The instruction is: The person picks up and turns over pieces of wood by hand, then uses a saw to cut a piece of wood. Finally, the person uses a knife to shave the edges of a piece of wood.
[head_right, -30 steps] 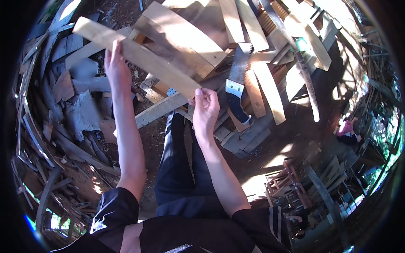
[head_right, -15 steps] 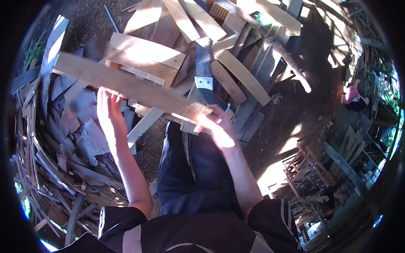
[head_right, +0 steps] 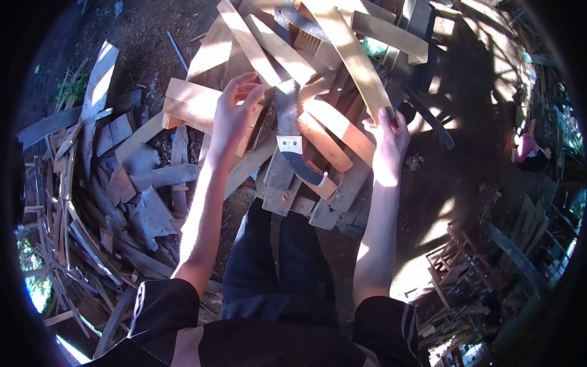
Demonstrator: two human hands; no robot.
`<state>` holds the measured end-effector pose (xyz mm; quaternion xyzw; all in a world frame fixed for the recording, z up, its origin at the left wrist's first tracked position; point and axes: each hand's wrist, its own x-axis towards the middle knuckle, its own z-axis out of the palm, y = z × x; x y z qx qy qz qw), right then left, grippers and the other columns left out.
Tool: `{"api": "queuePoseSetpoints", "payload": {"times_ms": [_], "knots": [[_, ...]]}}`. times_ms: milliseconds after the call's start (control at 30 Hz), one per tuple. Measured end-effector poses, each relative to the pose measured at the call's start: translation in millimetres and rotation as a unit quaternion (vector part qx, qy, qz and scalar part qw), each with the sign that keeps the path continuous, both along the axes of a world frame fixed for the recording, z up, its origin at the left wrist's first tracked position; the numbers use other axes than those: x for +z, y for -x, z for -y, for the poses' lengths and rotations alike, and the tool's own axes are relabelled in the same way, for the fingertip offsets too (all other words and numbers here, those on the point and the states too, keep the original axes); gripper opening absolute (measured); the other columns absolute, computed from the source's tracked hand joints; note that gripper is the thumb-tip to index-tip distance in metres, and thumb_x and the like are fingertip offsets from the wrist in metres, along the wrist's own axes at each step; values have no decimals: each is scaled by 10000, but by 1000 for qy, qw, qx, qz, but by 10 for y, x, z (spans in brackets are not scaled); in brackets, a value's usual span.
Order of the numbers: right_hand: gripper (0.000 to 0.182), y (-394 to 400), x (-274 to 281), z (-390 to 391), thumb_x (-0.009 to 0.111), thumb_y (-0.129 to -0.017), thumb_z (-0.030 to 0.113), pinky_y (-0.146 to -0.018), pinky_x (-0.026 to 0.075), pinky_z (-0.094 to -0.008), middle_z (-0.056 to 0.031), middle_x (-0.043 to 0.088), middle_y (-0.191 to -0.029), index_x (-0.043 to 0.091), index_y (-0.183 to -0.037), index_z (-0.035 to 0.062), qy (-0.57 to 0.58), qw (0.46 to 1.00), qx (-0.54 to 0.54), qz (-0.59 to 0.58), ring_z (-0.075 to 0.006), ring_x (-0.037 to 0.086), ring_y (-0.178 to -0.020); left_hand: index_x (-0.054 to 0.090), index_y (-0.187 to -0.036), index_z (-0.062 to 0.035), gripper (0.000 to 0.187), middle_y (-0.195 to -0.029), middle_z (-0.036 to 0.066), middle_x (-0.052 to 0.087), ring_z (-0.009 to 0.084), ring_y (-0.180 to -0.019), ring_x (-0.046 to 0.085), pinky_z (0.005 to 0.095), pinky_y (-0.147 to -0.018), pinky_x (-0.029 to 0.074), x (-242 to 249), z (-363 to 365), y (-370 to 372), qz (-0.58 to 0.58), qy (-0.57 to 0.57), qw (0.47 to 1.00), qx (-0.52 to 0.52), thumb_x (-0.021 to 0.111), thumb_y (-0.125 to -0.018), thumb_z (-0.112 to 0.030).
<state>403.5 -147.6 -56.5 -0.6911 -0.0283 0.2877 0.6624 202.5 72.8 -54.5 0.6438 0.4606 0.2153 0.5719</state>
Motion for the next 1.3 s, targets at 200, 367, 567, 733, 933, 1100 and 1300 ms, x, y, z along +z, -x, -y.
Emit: {"api": "queuePoseSetpoints", "payload": {"times_ms": [200, 367, 567, 733, 933, 1100, 1300], "knots": [[312, -16, -385, -58, 707, -919, 232, -596, 523, -252, -89, 671, -916, 585, -1098, 8, 67, 996, -57, 19, -185, 702, -697, 458, -1275, 29, 750, -1170, 250, 554, 384, -1121, 583, 469, -925, 487, -589, -478, -605, -248, -42, 965, 76, 749, -780, -454], [350, 15, -310, -69, 706, -921, 237, -650, 528, -253, -85, 673, -958, 585, -1152, 3, 120, 989, -62, 53, -181, 696, -796, 479, -1308, 15, 781, -1148, 226, 646, 307, -961, 688, 409, -795, 563, -616, -566, -740, -311, -7, 947, 83, 779, -720, -402], [404, 101, -349, 33, 687, -924, 291, -926, 482, -417, -179, 629, -1192, 594, -1250, 71, 300, 913, -22, 276, -321, 604, -1120, 554, -1177, 48, 500, -971, 195, 685, 311, -859, 708, 386, -747, 594, -587, -710, -496, -69, 182, 979, 64, 721, -813, -252], [370, 532, 69, -146, 661, -940, 246, -1081, 370, -470, -235, 456, -1432, 588, -1245, 49, 290, 854, 27, 432, -361, 426, -1337, 458, -1288, 105, 477, -1192, 234, 605, 316, -1003, 678, 423, -887, 589, -96, -597, -143, 306, 385, 871, 12, 622, -936, -173], [428, 1139, 497, -629, 770, -820, 118, -1104, 325, -484, -178, 538, -1378, 622, -1211, 28, 136, 828, 149, 523, -355, 420, -1334, 435, -1312, 98, 497, -1244, 224, 586, 307, -1074, 649, 445, -965, 546, 294, -402, 234, 384, 395, 835, -16, 547, -981, -255], [658, 1487, 542, -969, 864, -730, 287, -1146, 219, -503, -171, 492, -1447, 596, -1290, 70, 61, 813, 232, 531, -346, 397, -1373, 420, -1342, 79, 494, -1253, 212, 575, 312, -1120, 626, 449, -963, 545, 443, -236, 554, 407, 396, 823, 3, 544, -987, -240], [309, 1327, 209, -1307, 719, -851, 116, -955, 434, -414, -141, 683, -1086, 641, -1131, 12, 37, 880, 144, 451, -306, 622, -1032, 393, -1370, 77, 516, -1185, 198, 574, 324, -1042, 656, 461, -912, 574, 548, -98, 969, 321, 304, 891, 100, 603, -945, -125]]}}
